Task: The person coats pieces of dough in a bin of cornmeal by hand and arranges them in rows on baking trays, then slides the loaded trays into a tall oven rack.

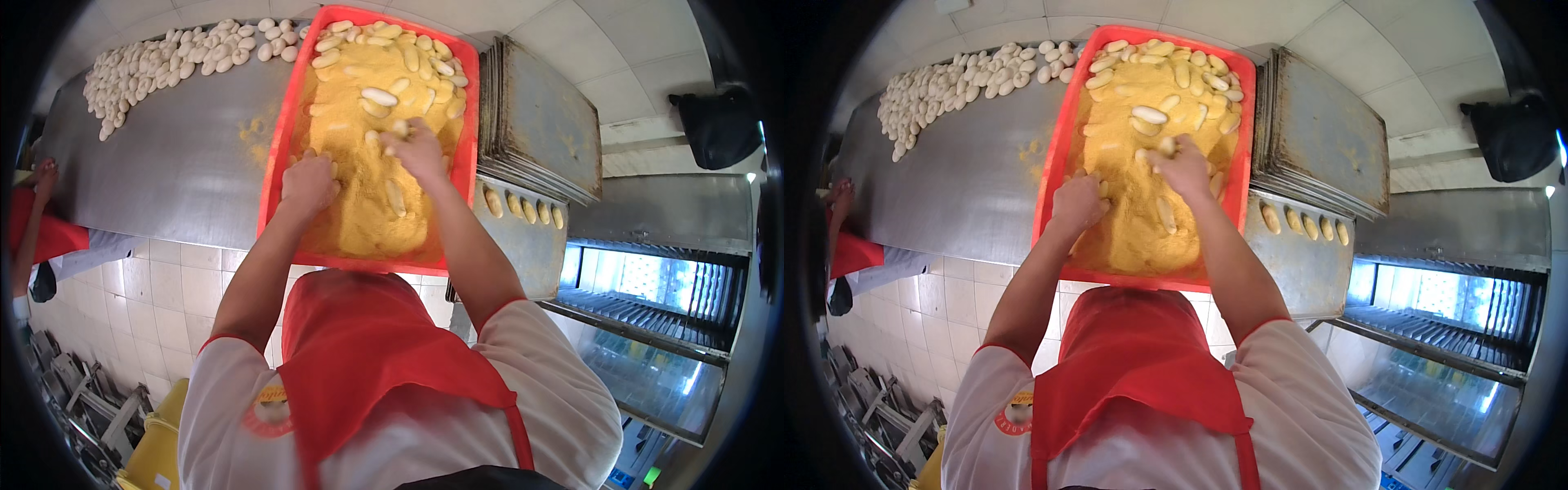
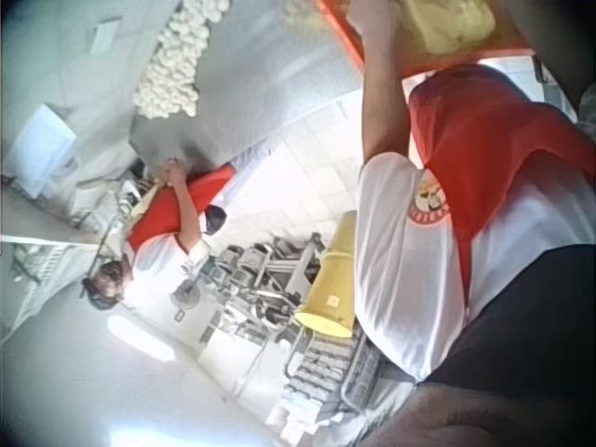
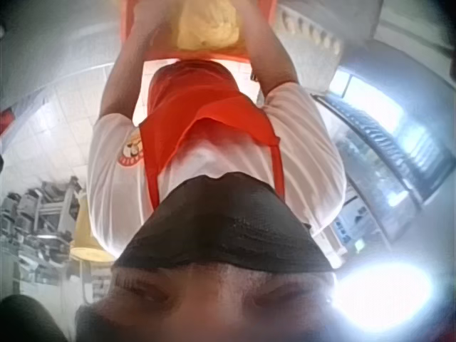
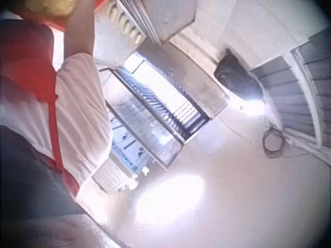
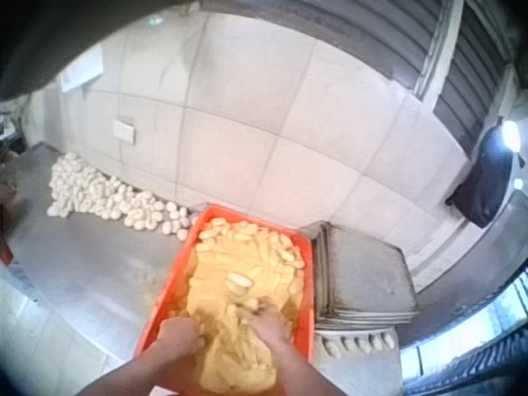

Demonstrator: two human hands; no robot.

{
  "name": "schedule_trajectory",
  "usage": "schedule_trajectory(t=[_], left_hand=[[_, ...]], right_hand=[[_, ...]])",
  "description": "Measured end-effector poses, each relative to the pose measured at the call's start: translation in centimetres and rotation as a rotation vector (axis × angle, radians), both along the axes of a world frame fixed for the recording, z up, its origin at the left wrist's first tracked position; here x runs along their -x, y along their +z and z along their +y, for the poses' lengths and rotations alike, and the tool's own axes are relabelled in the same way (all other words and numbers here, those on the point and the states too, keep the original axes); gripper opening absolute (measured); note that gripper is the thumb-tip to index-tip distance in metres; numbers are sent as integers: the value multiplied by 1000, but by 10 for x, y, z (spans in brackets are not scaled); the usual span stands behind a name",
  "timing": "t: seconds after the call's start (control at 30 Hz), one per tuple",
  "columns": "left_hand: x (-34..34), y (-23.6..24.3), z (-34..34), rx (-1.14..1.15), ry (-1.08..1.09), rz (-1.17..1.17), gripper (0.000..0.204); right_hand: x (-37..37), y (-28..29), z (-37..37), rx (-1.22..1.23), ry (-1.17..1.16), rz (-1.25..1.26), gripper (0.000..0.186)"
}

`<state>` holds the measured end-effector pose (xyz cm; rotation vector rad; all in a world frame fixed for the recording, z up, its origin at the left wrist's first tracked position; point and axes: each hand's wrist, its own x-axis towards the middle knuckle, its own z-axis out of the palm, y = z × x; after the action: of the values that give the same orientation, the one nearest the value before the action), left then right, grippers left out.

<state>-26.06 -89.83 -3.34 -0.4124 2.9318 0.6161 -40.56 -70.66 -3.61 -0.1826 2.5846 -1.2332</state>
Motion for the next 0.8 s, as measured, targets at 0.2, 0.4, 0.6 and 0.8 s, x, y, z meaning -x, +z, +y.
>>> schedule_trajectory(t=[0.2,0.4,0.6,0.8], left_hand=[[-49,4,-26,-1325,369,230,28],[-71,16,0,-1930,584,421,34],[-69,27,84,-1604,464,379,25],[-33,42,267,-1377,126,241,13]], right_hand=[[-12,1,-7,131,139,-208,61],[-33,-16,29,35,218,-131,49],[-33,-1,102,304,149,-192,43],[-45,52,347,442,12,-190,33]])
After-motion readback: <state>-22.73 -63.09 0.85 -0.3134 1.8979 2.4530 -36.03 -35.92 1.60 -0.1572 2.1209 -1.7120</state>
